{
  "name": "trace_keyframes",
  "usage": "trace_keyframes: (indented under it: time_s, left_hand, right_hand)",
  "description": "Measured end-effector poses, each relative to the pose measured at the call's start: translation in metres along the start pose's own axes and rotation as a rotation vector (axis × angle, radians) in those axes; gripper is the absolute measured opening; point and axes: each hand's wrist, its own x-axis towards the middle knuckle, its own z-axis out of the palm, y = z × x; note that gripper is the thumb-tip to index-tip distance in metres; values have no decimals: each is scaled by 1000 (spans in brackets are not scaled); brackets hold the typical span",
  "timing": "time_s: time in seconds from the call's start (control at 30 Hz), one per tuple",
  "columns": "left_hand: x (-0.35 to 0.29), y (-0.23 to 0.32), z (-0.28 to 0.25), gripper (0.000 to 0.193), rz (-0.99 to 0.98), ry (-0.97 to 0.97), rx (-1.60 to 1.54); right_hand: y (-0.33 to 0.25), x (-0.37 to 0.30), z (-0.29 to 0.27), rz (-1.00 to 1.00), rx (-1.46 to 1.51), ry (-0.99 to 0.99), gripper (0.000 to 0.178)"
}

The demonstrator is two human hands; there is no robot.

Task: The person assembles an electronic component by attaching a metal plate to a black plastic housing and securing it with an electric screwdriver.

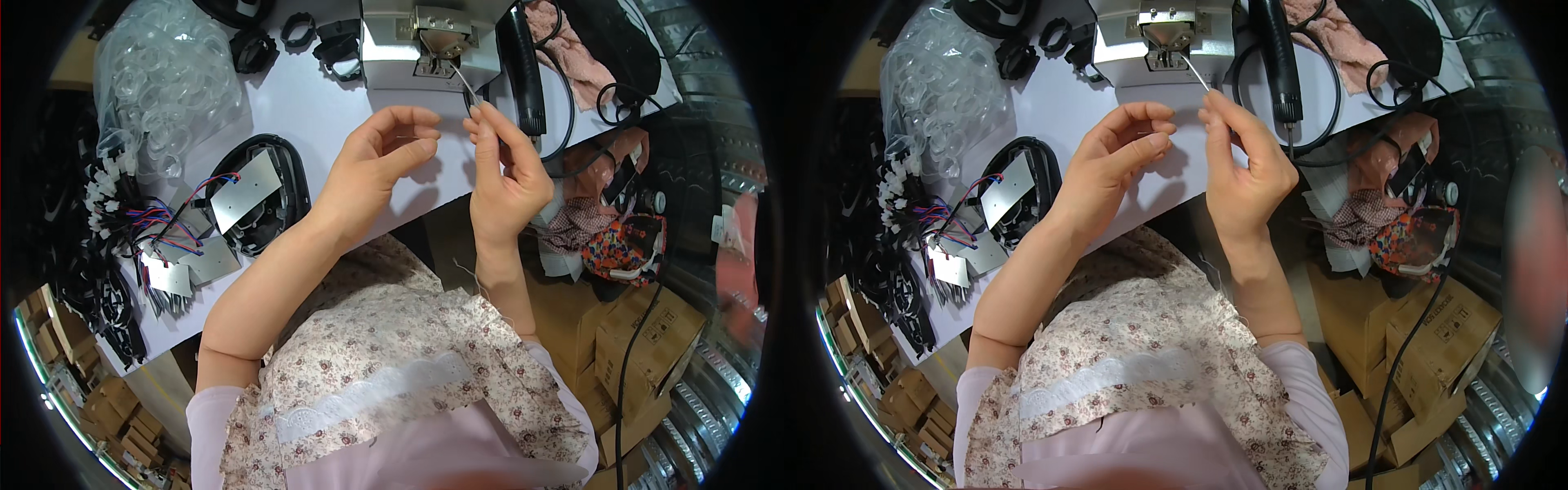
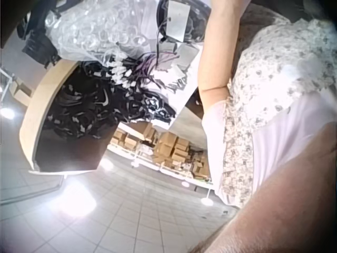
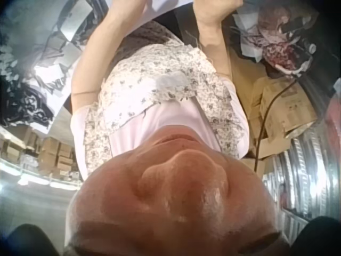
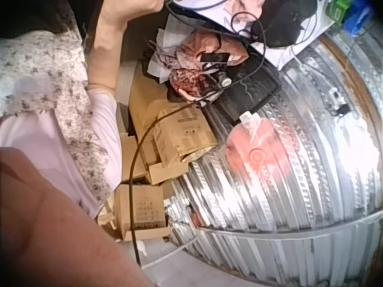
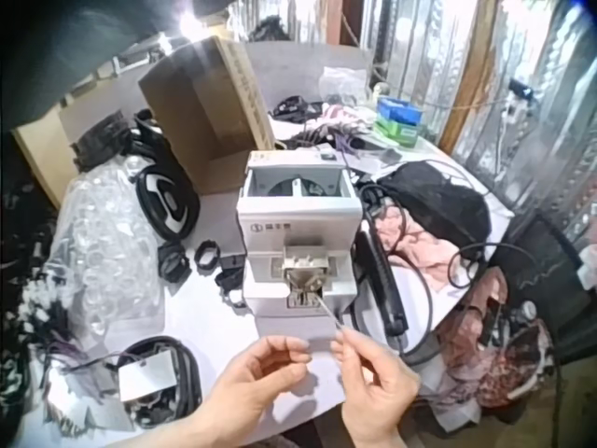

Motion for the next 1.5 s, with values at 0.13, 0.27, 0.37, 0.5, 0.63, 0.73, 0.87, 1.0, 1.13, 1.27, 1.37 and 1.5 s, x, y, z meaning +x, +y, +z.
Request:
trace_keyframes:
  time_s: [0.13,0.27,0.37,0.5,0.63,0.73,0.87,1.0,1.13,1.27,1.37,1.5]
  left_hand:
    - [1,-2,-1,36,15,-10,-2]
    - [1,-3,-2,36,14,-6,-7]
    - [1,-3,-3,36,2,-7,-6]
    - [0,-2,-3,35,6,-5,-6]
    - [0,-2,-3,33,-1,-20,-13]
    - [1,-1,-3,32,-2,-20,-9]
    - [2,-3,-5,31,4,-28,-14]
    - [2,-3,-5,31,5,-28,-5]
    - [2,-3,-6,30,1,-36,-12]
    - [2,-5,-8,31,2,-53,-18]
    - [2,-3,-6,37,-20,-33,-29]
    - [1,7,0,45,-57,-26,-90]
  right_hand:
    - [4,4,6,-87,-56,-28,21]
    - [7,5,9,-12,59,-34,19]
    - [4,8,3,45,135,-86,17]
    - [4,8,-3,106,159,-115,16]
    - [0,3,-2,204,204,-82,19]
    - [0,3,-1,235,176,-119,21]
    - [3,4,-1,199,122,-134,21]
    - [3,3,3,233,205,-96,18]
    - [4,0,9,233,297,-35,16]
    - [3,-2,10,256,349,2,16]
    - [0,-1,9,238,260,-2,16]
    - [3,17,-4,-120,-61,-12,19]
